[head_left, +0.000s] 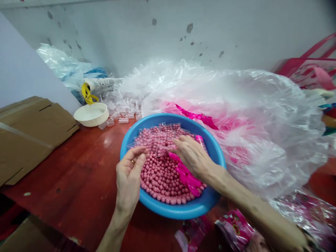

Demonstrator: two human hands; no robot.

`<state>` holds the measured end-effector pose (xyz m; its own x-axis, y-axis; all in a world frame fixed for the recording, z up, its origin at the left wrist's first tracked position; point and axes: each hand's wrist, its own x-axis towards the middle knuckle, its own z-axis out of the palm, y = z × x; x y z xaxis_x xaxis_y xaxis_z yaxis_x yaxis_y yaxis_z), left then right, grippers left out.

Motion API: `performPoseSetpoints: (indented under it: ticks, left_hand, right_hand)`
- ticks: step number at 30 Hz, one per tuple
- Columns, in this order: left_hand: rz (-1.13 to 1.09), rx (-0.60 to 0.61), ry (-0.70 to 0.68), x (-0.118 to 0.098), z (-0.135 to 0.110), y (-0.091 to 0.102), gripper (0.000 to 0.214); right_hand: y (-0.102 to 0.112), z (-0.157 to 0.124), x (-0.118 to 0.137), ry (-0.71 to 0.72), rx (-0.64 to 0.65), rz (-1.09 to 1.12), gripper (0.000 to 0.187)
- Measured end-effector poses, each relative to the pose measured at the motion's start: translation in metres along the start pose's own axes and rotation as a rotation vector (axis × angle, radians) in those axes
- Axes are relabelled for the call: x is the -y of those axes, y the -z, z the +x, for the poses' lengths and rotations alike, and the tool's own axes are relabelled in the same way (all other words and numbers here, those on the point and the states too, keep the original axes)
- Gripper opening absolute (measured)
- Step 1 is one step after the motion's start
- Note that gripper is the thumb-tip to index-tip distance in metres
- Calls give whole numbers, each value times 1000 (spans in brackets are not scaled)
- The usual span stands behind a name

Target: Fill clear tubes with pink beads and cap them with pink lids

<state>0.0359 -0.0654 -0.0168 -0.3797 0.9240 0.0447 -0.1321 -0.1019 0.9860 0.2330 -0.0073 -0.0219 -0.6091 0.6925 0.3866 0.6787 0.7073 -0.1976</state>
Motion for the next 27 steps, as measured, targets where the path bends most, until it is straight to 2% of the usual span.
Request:
performPoseSetpoints:
  ticks: [2, 5, 10, 13, 17, 21, 25, 27]
  left_hand:
    - [116, 72, -1, 2, 3, 0, 16]
    - [441, 270, -93, 2, 8, -2, 17]
    - [1063, 605, -441, 3, 19, -10, 22]
    - [1319, 733, -530, 7, 28, -18, 24]
    - [1367, 833, -558, 19, 42, -24, 27]
    - [1359, 902, -591, 24, 54, -19, 29]
    - [1344, 929, -588, 12, 60, -14, 28]
    - [1333, 927, -563, 0, 56, -15, 23]
  right_hand:
    - [-16, 8, -8, 13, 51, 44, 29]
    - [-28, 8, -18, -2, 75, 93, 30]
    - [-19, 9, -22, -147, 79, 188, 12]
    - [-8, 16, -22, -245, 82, 264, 16]
    - [4, 16, -20, -355, -4, 332, 18]
    - [14, 4, -15, -468, -129, 491, 15]
    - [25, -7, -4, -529, -183, 751, 17]
    - [31, -9, 4, -514, -178, 792, 17]
